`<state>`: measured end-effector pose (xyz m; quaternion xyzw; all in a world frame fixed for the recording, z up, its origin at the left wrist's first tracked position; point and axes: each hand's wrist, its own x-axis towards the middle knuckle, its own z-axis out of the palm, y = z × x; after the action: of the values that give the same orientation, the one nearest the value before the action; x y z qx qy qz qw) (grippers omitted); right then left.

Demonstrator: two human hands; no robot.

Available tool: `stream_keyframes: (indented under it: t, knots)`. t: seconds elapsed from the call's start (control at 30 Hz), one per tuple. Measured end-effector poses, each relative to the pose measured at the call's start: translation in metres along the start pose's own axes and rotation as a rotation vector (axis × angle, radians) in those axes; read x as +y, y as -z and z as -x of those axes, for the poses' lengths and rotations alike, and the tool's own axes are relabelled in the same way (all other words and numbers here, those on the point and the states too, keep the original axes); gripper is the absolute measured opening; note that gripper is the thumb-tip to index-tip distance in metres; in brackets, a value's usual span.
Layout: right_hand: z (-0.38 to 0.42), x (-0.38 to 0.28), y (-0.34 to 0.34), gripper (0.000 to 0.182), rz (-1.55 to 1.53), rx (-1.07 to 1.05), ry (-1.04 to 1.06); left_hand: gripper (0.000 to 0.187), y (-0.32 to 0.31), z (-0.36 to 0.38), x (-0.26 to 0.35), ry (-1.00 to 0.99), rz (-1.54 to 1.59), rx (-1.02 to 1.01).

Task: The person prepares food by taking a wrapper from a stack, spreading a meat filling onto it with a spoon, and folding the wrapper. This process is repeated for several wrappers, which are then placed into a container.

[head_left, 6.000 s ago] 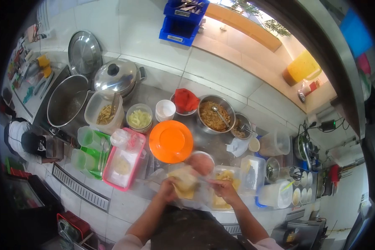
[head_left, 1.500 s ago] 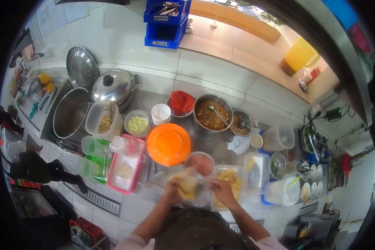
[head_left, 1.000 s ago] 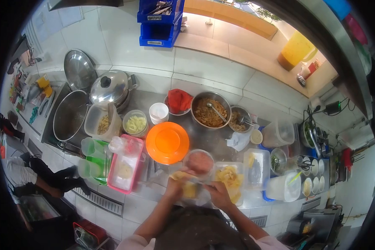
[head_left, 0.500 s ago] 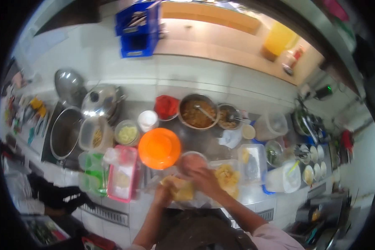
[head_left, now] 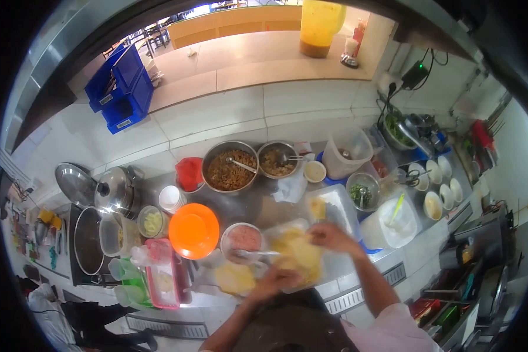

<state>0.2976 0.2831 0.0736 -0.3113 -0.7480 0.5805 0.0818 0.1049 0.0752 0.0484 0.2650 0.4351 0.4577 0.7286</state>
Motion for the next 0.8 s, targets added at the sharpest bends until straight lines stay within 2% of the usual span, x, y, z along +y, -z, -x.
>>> stream_keyframes:
  t: [0.03,0.1,0.17,0.23,0.3,0.33,0.4,0.43,0.5,0.53,0.6,0.63,0.7,0.73,0.8]
  knots:
    - [-0.009,0.018,0.02,0.024,-0.026,-0.059,-0.037,0.06,-0.003,-0.003,0.001,0.014,-0.005,0.013]
    - [-0.026,0.037,0.052,0.024,0.133,-0.104,-0.055,0.054,-0.006,-0.005,-0.005,0.179,-0.179,-0.148]
    - [-0.042,0.066,0.074,0.023,0.448,-0.143,0.036,0.052,0.002,-0.004,-0.025,0.142,-0.169,-0.099]
    - [-0.042,0.049,0.077,0.023,0.473,-0.173,-0.013,0.049,0.01,0.011,-0.032,0.097,-0.157,-0.021]
    - [-0.045,0.017,0.065,0.024,0.511,-0.211,-0.05,0.046,0.02,0.026,-0.025,0.065,-0.061,0.082]
    - [-0.045,0.003,0.056,0.024,0.416,-0.324,-0.035,0.046,0.026,0.036,-0.025,0.065,-0.047,0.113]
    - [-0.044,-0.025,0.034,0.025,0.261,-0.559,-0.097,0.041,0.047,0.059,-0.028,0.068,0.039,0.36]
    - [-0.047,-0.026,0.022,0.025,0.265,-0.581,-0.087,0.041,0.059,0.071,-0.034,0.063,0.049,0.381]
    - [-0.049,-0.028,-0.004,0.025,0.304,-0.674,-0.022,0.038,0.084,0.094,-0.053,-0.067,-0.038,0.656]
    - [-0.046,-0.031,-0.02,0.025,0.315,-0.696,-0.011,0.038,0.093,0.103,-0.058,-0.077,-0.025,0.678]
    - [-0.037,-0.039,-0.057,0.024,0.873,-0.382,0.017,0.035,0.109,0.112,-0.069,-0.146,-0.156,0.939]
    - [-0.038,-0.045,-0.07,0.024,1.141,-0.198,0.036,0.035,0.115,0.111,-0.075,-0.158,-0.143,0.948]
    - [-0.046,-0.052,-0.095,0.021,0.647,-0.453,0.133,0.037,0.125,0.104,-0.087,-0.165,-0.603,1.194]
    - [-0.045,-0.055,-0.114,0.021,0.355,-0.56,0.147,0.037,0.13,0.099,-0.087,-0.172,-0.59,1.199]
    - [-0.058,-0.045,-0.163,0.03,0.542,-0.761,-0.079,0.04,0.139,0.086,-0.082,-0.023,-0.914,1.114]
